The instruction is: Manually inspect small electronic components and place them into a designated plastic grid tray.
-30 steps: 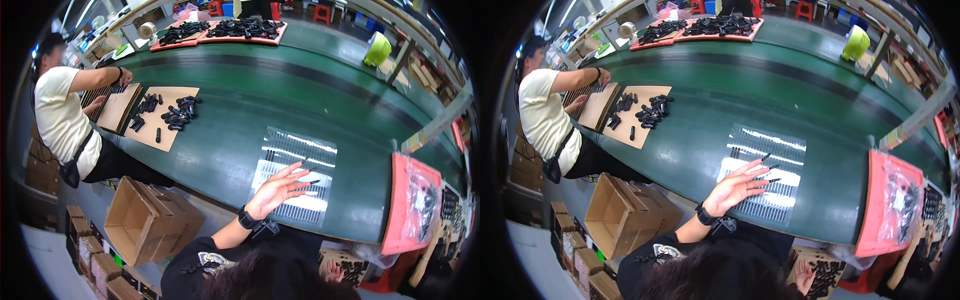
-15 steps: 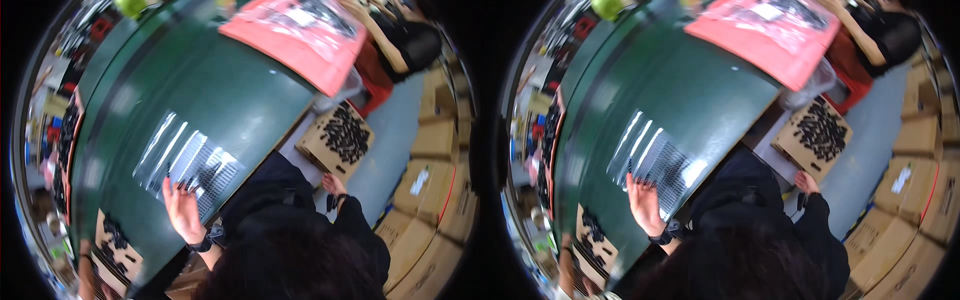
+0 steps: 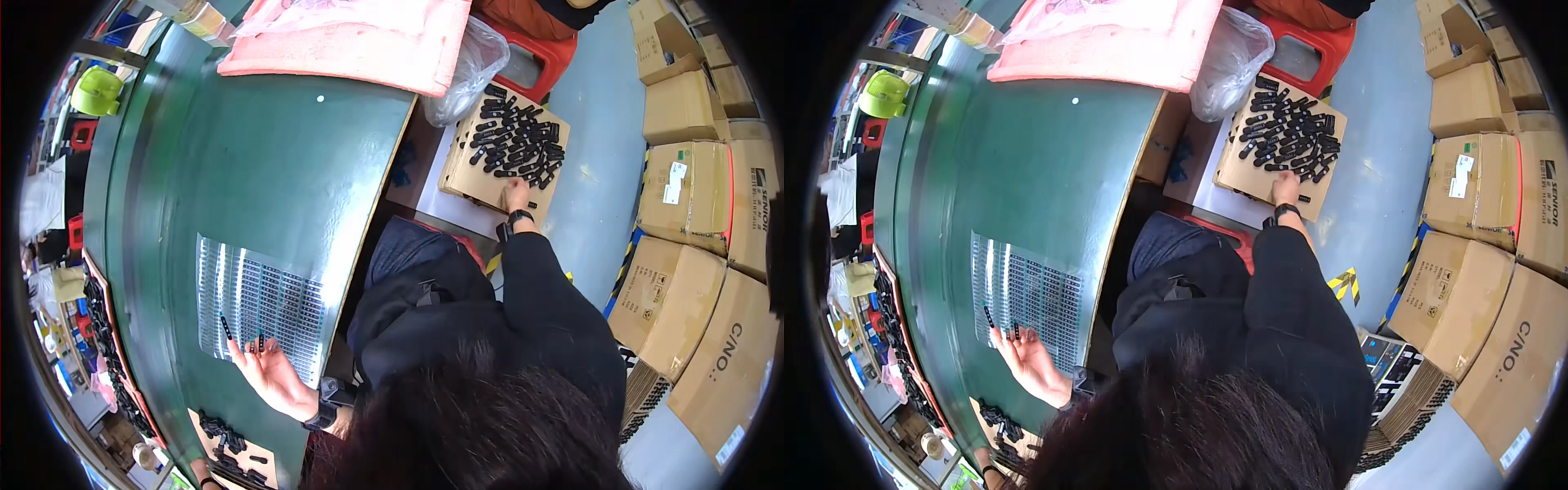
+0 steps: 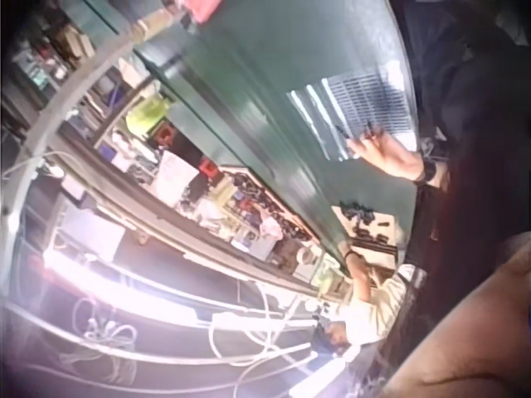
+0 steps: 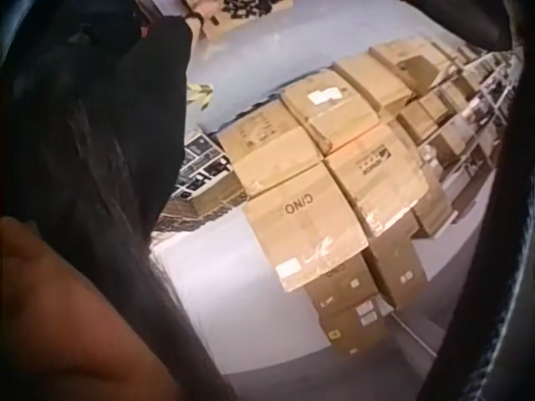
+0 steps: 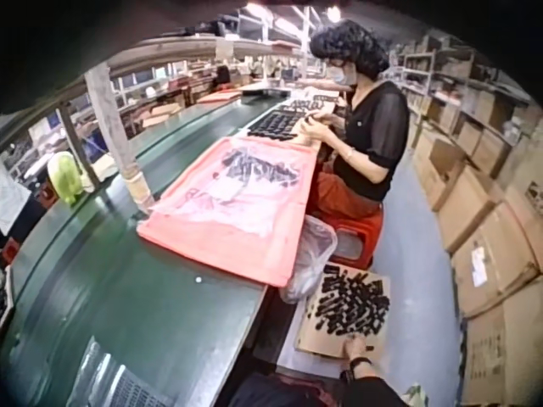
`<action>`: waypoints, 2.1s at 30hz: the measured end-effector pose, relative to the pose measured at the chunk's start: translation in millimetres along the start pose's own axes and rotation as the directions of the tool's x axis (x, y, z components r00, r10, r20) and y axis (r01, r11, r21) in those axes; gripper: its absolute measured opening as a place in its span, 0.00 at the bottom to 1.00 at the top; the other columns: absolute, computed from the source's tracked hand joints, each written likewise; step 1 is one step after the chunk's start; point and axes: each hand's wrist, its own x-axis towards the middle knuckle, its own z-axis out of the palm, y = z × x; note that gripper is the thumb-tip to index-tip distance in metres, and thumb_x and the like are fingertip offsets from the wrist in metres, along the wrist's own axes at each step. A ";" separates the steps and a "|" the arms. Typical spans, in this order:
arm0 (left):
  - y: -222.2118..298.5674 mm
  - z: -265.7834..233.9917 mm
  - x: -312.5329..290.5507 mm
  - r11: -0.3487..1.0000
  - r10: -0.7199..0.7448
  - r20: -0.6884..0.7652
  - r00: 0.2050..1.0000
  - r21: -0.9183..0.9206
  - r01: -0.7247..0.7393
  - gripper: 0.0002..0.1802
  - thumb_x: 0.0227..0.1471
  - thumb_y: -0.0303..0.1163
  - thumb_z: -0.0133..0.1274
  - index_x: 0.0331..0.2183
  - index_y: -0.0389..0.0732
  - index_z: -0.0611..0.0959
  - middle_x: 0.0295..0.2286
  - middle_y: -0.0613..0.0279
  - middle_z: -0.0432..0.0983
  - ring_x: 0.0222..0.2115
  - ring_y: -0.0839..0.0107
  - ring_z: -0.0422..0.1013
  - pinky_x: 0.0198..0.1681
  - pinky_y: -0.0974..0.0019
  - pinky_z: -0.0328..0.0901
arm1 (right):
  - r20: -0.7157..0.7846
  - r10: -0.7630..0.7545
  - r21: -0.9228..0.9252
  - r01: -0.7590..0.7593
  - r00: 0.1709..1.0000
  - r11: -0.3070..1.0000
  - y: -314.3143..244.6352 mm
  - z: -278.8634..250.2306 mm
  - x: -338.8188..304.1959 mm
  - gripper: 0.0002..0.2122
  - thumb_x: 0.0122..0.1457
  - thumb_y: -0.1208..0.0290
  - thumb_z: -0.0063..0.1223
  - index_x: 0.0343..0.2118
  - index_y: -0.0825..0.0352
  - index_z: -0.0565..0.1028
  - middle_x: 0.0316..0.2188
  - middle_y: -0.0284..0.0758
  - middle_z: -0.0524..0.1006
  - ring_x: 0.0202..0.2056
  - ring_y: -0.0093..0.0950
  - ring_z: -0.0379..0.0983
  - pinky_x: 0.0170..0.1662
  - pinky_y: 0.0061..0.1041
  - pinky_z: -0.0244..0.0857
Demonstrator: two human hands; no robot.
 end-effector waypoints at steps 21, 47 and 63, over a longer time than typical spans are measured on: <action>-11.9 4.7 -8.9 0.990 0.066 -0.248 0.966 0.138 -0.032 0.21 0.48 0.25 0.46 0.46 0.39 0.64 0.30 0.65 0.69 0.29 0.77 0.65 0.35 0.70 0.59 | 0.380 -0.447 -0.516 0.586 0.810 0.625 -20.3 -21.7 38.6 0.10 0.50 0.73 0.40 0.36 0.61 0.69 0.40 0.38 0.65 0.36 0.35 0.68 0.34 0.31 0.66; 97.5 77.1 20.7 0.964 0.173 0.007 0.985 0.202 -0.171 0.38 0.33 0.14 0.53 0.50 0.29 0.57 0.17 0.66 0.70 0.21 0.79 0.66 0.29 0.79 0.61 | 0.152 -0.985 0.988 -0.037 0.080 0.149 -439.8 -269.7 -204.6 0.11 0.51 0.81 0.46 0.38 0.76 0.66 0.37 0.46 0.71 0.28 0.24 0.73 0.33 0.17 0.67; 107.5 80.2 27.2 0.979 0.079 -0.005 0.997 0.187 -0.076 0.42 0.32 0.12 0.50 0.52 0.29 0.53 0.16 0.66 0.70 0.18 0.80 0.67 0.26 0.80 0.62 | -0.114 -0.957 0.817 0.522 -0.268 -0.243 -451.4 -273.9 -278.6 0.16 0.34 0.78 0.62 0.31 0.69 0.74 0.23 0.36 0.75 0.24 0.23 0.72 0.26 0.16 0.63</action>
